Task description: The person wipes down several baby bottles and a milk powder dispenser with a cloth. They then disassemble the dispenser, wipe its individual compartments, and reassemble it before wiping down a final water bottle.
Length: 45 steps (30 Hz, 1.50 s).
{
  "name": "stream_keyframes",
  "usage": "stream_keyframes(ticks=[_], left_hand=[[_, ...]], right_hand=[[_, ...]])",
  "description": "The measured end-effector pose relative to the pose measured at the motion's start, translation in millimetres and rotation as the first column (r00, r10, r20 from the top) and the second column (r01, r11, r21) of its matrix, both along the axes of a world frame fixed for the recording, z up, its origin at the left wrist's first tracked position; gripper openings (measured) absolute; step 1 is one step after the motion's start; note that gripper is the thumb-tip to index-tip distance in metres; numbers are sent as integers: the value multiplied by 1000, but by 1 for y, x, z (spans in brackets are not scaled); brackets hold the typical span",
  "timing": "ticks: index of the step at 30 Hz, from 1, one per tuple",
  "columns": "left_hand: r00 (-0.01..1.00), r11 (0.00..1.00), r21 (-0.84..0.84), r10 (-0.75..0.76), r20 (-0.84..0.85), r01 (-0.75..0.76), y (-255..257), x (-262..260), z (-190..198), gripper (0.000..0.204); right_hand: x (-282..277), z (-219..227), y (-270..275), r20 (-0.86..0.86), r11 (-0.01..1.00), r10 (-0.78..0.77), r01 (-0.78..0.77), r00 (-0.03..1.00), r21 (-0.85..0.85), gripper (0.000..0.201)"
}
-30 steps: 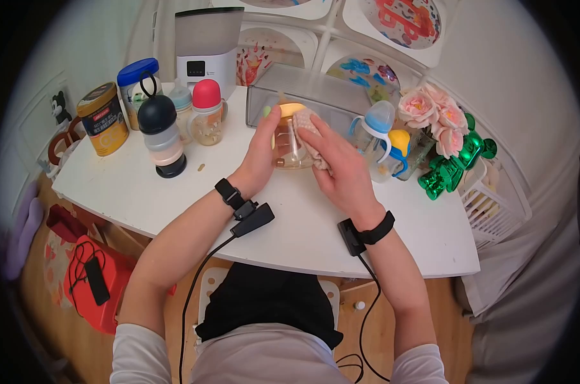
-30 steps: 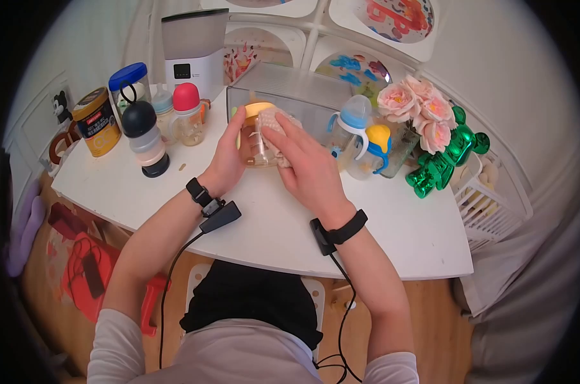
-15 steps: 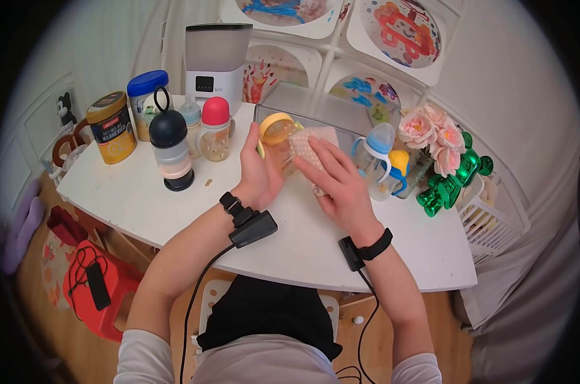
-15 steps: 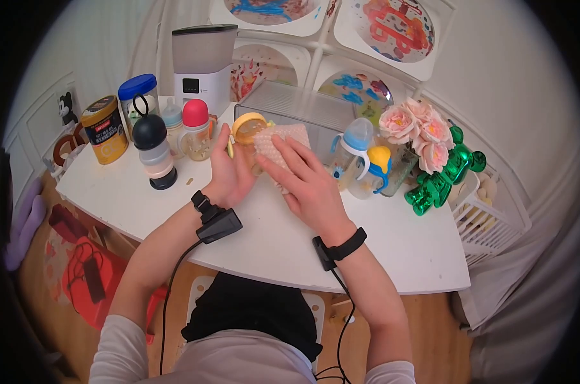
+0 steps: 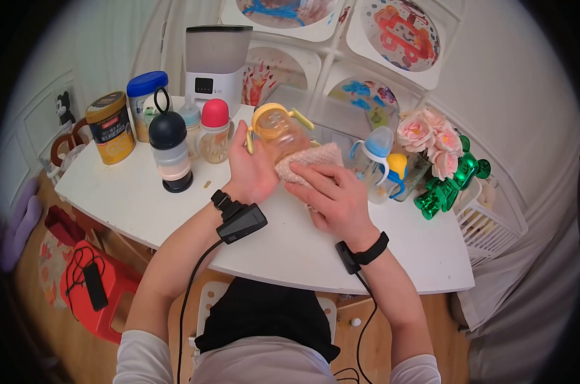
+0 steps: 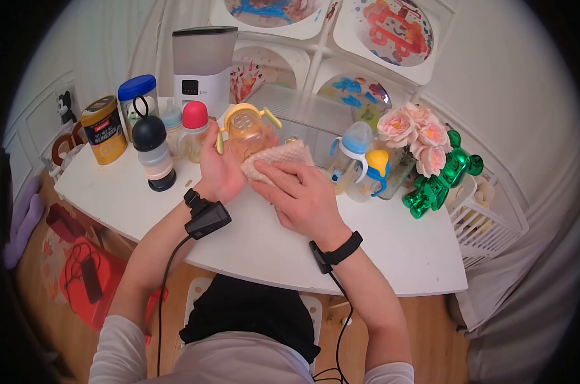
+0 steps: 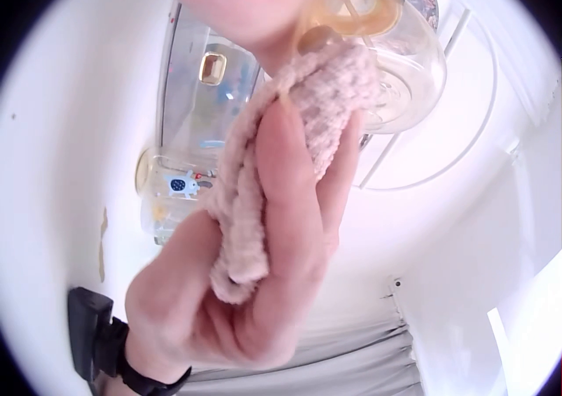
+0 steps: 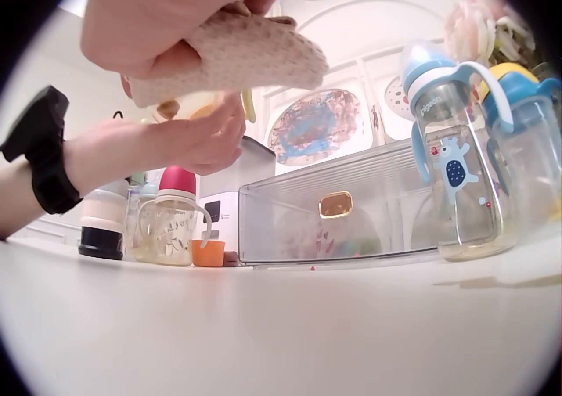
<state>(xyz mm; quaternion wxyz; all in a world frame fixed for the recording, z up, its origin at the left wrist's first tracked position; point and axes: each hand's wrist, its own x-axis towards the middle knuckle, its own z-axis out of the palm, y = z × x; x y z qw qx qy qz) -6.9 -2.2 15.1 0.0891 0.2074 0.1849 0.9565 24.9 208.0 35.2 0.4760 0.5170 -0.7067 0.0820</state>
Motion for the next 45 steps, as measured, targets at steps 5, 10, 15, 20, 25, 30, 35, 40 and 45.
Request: stream_keyframes(ticks=[5,10,15,20,25,30,35,40,45], left_hand=[[990,992,-42,119,76,-116,1,3,7,77],[978,946,-264,204,30,-189,4,-3,1,63],[955,841,-454,274,-112,-294,10,-6,-6,52],[874,595,-645,255,-413,-479,25,4,-13,56],[802,506,-629,283,-526,-590,22,9,-3,57],[868,600,-628,309,-389,-495,24,8,-8,58],[806,569,-571,377,-457,-591,21,3,-7,53],[845,658,-529,403,-352,-535,22,3,-5,54],[937,847,-400,321,-140,-350,18,0,-5,59]], right_hand=[[-7,-11,8,445,990,-117,140,888,-19,35],[-19,-5,28,365,895,-114,256,924,-366,36],[-30,1,34,297,755,141,92,944,-650,46],[-16,-7,18,368,806,167,88,915,-585,61],[-13,-5,9,475,763,240,138,846,-631,58],[-8,-3,2,525,787,208,178,825,-591,42],[-11,-13,9,590,849,129,219,797,-482,43],[-13,-15,12,615,888,67,235,786,-396,49],[-14,-9,11,374,940,11,118,927,-321,56]])
